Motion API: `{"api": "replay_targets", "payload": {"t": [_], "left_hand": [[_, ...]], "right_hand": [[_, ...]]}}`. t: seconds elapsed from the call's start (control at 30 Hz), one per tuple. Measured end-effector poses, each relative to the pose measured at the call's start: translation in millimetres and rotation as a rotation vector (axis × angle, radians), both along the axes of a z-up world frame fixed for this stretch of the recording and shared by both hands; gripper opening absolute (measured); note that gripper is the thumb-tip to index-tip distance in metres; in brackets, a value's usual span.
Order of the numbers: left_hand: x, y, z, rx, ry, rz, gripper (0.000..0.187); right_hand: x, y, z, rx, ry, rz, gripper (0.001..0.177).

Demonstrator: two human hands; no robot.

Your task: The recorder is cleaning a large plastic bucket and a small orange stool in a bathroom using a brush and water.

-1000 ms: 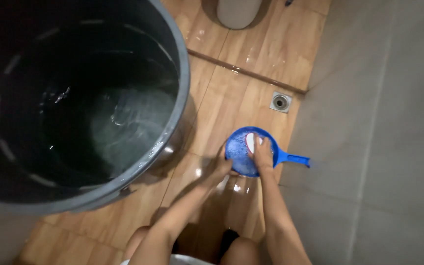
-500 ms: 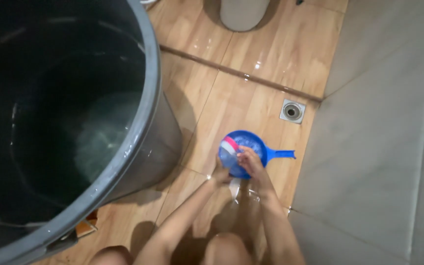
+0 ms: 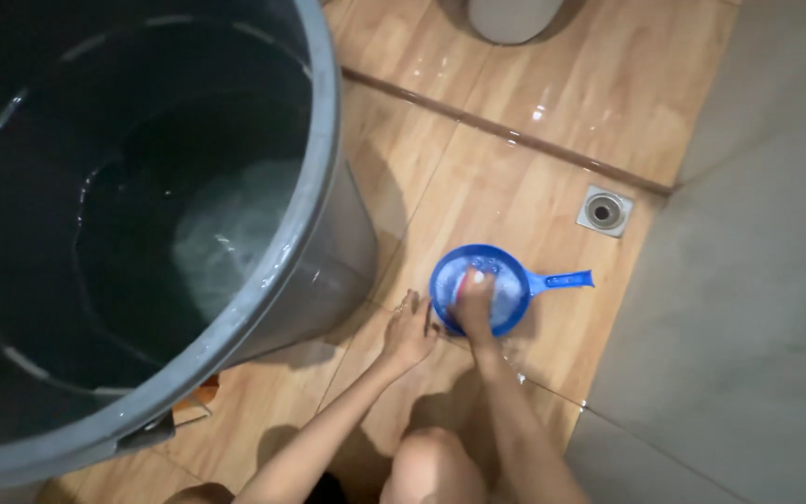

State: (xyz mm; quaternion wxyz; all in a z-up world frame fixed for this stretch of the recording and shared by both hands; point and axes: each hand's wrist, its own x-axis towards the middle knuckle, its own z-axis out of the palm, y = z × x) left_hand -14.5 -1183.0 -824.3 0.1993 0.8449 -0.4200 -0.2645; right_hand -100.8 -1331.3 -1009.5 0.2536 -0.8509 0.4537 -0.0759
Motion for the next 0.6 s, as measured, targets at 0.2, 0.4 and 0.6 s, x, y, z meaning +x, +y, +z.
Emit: {"api": "replay_targets", "payload": {"t": [0.2,0.4,0.6], "left_hand": [[28,10,39,-0.121,-0.502,-0.109,0.071],[33,27,110,-0.319,-0.807,-0.267,0.045],[26,62,213,-0.345,-1.233,-0.219,0.042]], "right_hand": [[-11,-11,-7,-0.007,0.064,-0.148,0.094],[20,-10,25,1.305,-0.855,-0.218,0.066],[87,43,323,1.208,-1.117,-0.093,0.059]]}}
